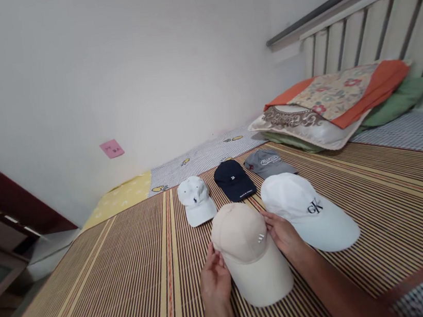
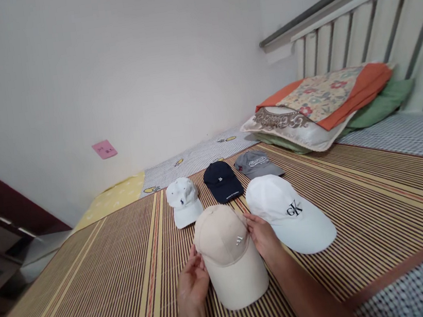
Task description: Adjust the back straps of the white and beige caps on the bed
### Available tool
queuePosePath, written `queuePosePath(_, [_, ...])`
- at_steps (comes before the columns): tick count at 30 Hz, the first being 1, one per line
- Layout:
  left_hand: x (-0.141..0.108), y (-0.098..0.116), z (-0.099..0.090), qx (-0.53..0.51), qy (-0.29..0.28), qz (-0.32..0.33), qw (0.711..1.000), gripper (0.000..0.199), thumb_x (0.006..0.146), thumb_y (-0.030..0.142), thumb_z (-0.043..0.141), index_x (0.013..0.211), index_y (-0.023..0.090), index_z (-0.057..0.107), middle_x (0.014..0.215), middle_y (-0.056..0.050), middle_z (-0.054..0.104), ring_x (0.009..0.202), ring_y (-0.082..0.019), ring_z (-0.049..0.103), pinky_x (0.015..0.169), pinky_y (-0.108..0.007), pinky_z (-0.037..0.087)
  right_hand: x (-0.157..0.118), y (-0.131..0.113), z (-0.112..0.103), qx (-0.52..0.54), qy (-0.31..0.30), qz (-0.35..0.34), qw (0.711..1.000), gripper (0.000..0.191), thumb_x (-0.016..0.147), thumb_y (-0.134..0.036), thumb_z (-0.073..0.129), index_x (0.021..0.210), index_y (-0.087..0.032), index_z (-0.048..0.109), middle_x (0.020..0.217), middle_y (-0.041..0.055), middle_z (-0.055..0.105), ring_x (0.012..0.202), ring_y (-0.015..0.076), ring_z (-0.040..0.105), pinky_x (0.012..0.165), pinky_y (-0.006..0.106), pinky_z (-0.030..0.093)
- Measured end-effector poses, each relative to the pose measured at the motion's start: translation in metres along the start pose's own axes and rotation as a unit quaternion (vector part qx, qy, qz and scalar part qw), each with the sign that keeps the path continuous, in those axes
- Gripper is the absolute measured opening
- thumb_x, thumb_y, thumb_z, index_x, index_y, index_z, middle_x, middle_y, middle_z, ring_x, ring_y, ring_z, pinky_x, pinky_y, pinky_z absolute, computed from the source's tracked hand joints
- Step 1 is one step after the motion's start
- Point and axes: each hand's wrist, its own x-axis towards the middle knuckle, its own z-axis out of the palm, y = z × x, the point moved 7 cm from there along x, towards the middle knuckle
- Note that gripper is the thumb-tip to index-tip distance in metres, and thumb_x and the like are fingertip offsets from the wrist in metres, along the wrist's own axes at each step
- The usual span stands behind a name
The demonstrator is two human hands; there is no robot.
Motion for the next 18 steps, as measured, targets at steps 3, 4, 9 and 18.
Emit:
queuePosePath(3, [-0.004,0.005,-0.002,0.03,0.009,0.008,0.999,0.038,0.089,-0.006,0.052,0.123,0.009,0.062,0.089,-0.009,0.076,0.075,-0.014,0.075,0.074,-0.021,0.062,0.001,0.0,0.001,-0.006,0.0,-0.006,1.0,0.013,0.098,-0.028,0.068,0.095,-0.015,0.07,0.089,0.0013,0.075,0.084,0.0178,0.073,0.086,0.039,0.06])
queuePosePath(4, [-0.005,0.006,-0.003,0.041,0.014,0.009,0.999,0.033,0.09,-0.003,0.053,0.119,0.008,0.063,0.089,-0.01,0.076,0.076,-0.015,0.075,0.073,-0.022,0.062,0.001,0.0,0.001,-0.007,0.001,-0.009,1.0,0.015,0.099,-0.029,0.067,0.094,-0.015,0.07,0.09,0.0017,0.075,0.085,0.0179,0.073,0.086,0.039,0.06])
queuePosePath(9, [-0.006,0.022,-0.012,0.081,0.052,0.036,0.995,0.016,0.094,0.005,0.055,0.106,0.009,0.065,0.098,-0.014,0.076,0.083,-0.017,0.076,0.07,-0.023,0.061,0.004,0.0,0.002,-0.016,0.003,-0.021,1.0,0.021,0.1,-0.034,0.065,0.093,-0.016,0.071,0.093,0.0028,0.076,0.089,0.0183,0.073,0.09,0.04,0.059])
queuePosePath(18, [-0.009,0.03,-0.014,0.094,0.075,0.054,0.991,0.015,0.096,0.007,0.053,0.097,0.014,0.066,0.102,-0.008,0.074,0.087,-0.014,0.073,0.077,-0.027,0.057,0.006,0.001,0.0,-0.071,0.001,-0.064,0.995,0.026,0.101,-0.041,0.063,0.096,-0.016,0.071,0.096,0.0039,0.076,0.091,0.0194,0.072,0.091,0.042,0.058])
